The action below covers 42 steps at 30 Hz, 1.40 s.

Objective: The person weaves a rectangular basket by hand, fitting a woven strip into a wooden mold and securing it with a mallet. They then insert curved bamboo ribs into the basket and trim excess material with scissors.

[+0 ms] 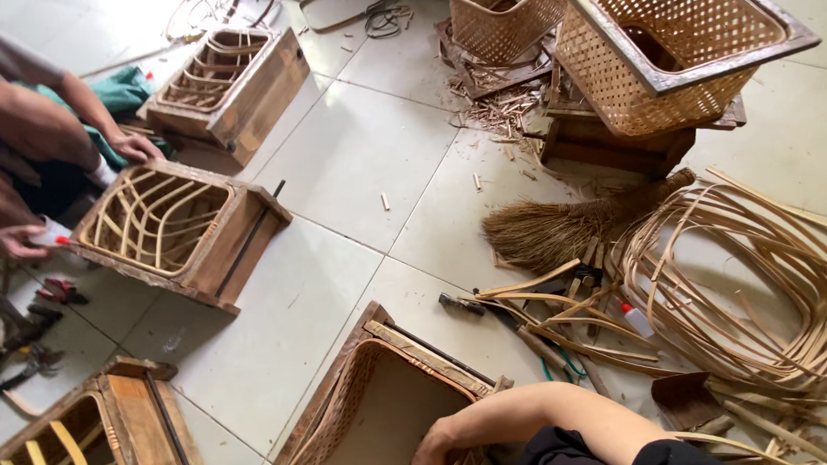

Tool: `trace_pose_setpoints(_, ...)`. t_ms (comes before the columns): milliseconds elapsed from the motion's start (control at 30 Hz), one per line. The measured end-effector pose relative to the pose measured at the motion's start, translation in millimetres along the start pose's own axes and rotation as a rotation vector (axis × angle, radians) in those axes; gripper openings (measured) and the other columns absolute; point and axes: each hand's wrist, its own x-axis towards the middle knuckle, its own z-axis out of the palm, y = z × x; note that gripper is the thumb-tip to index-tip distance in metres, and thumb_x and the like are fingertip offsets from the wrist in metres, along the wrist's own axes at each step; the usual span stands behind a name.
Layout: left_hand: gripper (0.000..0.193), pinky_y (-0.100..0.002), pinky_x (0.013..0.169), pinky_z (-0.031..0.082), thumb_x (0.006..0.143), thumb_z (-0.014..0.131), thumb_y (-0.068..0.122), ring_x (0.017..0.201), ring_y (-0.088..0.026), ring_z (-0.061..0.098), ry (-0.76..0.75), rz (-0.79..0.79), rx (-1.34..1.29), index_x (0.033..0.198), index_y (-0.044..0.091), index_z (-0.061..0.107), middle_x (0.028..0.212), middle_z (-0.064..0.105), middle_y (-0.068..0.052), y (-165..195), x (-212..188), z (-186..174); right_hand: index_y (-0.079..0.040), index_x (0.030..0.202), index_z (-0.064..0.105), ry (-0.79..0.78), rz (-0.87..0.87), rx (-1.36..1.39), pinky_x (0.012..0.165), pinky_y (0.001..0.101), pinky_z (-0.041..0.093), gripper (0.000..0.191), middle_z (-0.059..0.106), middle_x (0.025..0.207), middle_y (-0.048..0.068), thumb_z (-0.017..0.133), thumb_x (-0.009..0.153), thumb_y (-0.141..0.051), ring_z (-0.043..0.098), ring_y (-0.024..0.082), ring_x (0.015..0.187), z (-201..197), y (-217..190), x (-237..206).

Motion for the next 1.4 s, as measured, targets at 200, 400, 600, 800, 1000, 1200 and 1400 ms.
trace_pose_setpoints(200,0.019,-0.052,0.093,0.048,0.088,0.055,0.016,0.095,-0.032,0.067,-0.011,0.054,0.054,0.091,0.010,0.073,0.099,0.071,-0.014,-25.1,-70.0,58.8,-0.007,0.118,0.072,0.153,0.073,-0.084,0.088,0.0465,0.055,0.036,0.075,0.113,0.020,0.066,0.090,-0.029,0.070,0.035,0.103,-5.0,12.8,11.2)
trace_pose_setpoints(400,0.025,-0.054,0.101,0.045,0.092,0.053,0.016,0.094,-0.032,0.071,-0.203,0.023,0.048,0.087,0.010,0.077,0.095,0.075,-0.016,-47.2,-83.4,98.0,-0.010,0.114,0.075,0.198,-0.004,0.015,0.086,0.0427,0.057,0.029,0.076,0.109,0.014,0.068,0.091,-0.026,0.072,0.030,0.098,-21.9,36.2,30.6)
trace_pose_setpoints(600,0.026,-0.051,0.098,0.051,0.087,0.059,0.005,0.107,-0.038,0.067,-0.366,-0.045,-0.466,0.107,0.003,0.075,0.110,0.072,-0.021,-42.6,-79.4,71.3,-0.013,0.119,0.074,-0.008,0.034,-0.046,0.085,0.0423,0.056,0.032,0.076,0.112,0.011,0.069,0.090,-0.027,0.071,0.028,0.098,-17.9,37.2,26.2)
trace_pose_setpoints(800,0.028,-0.042,0.094,0.056,0.095,0.066,0.017,0.107,-0.033,0.072,-0.165,-0.037,-0.914,0.120,0.006,0.074,0.116,0.074,-0.018,-6.1,-62.2,51.2,-0.005,0.115,0.075,-0.345,0.298,-0.442,0.083,0.0390,0.061,0.026,0.076,0.115,0.014,0.066,0.099,-0.023,0.073,0.026,0.099,-19.0,77.7,13.7)
trace_pose_setpoints(1000,0.025,-0.043,0.089,0.057,0.090,0.071,0.017,0.095,-0.032,0.072,-0.089,-0.036,-0.911,0.113,0.006,0.076,0.103,0.074,-0.017,7.4,-48.6,39.2,-0.007,0.118,0.073,-0.564,0.393,-0.911,0.078,0.0343,0.055,0.029,0.070,0.113,0.010,0.075,0.093,-0.021,0.064,0.022,0.097,-14.6,108.1,11.8)
trace_pose_setpoints(1200,0.022,-0.045,0.086,0.055,0.096,0.068,0.018,0.096,-0.034,0.068,-0.010,-0.055,-0.982,0.107,-0.001,0.070,0.101,0.072,-0.019,10.8,-47.2,42.3,-0.001,0.120,0.070,-0.609,0.330,-0.937,0.075,0.0292,0.060,0.030,0.072,0.107,0.016,0.067,0.100,-0.022,0.068,0.017,0.087,-19.6,118.6,12.1)
trace_pose_setpoints(1400,0.021,-0.044,0.083,0.056,0.100,0.061,0.018,0.090,-0.031,0.068,0.076,-0.078,-0.990,0.102,-0.002,0.067,0.097,0.068,-0.018,14.1,-44.0,44.2,-0.001,0.129,0.062,-0.550,0.262,-1.038,0.098,0.0378,0.053,0.037,0.065,0.123,0.020,0.063,0.102,-0.027,0.063,0.025,0.109,-15.0,121.9,4.6)
